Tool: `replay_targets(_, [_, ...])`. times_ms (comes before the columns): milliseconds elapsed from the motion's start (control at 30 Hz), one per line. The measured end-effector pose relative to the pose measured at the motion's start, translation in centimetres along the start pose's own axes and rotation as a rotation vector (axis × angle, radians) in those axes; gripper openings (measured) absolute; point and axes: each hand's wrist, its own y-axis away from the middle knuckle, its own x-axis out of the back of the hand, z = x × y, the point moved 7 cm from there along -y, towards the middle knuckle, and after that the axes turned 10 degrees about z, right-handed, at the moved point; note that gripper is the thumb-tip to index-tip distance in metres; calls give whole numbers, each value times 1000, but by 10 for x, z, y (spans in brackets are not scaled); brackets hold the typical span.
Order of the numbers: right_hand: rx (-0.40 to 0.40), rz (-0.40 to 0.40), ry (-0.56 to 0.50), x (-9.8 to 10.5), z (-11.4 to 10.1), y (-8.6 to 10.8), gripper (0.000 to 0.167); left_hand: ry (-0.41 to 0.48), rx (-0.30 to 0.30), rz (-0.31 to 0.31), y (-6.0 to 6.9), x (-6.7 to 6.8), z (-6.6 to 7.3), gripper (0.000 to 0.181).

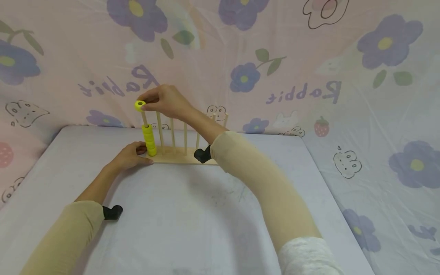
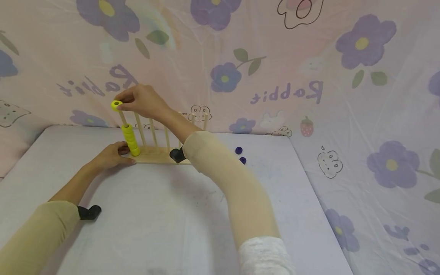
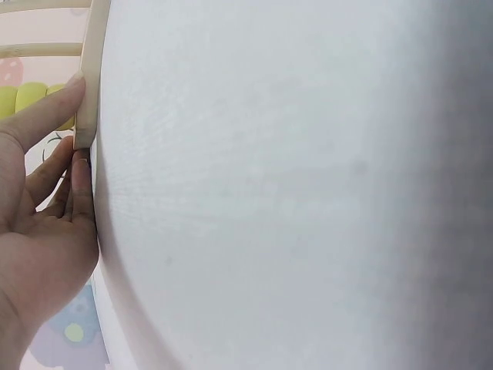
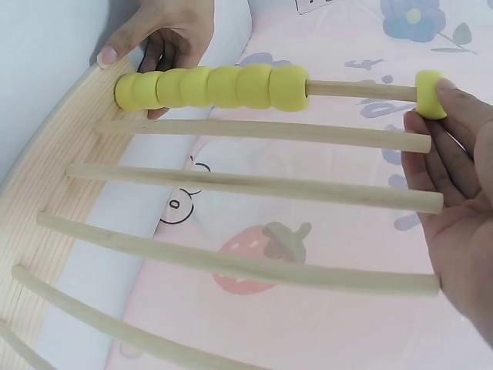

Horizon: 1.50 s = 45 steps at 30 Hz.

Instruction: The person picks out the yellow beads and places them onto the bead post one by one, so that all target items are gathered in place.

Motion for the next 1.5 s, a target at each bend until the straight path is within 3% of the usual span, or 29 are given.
replay_targets(367, [-24,-35,102,-4,6,-1,34,0,5,-6,0,0,-2,90])
replay_targets(767, [-18,-22,69,-3,8,1,33,5,-9,-5,-2,-1,0,90])
replay_targets(1100, [30,88,-6,15,7,8,29,-14,-13,3,-1,0,2,91])
replay_targets(1500, [11,110,12,39,26,37,39,22,-32,46,5,5,-6,90])
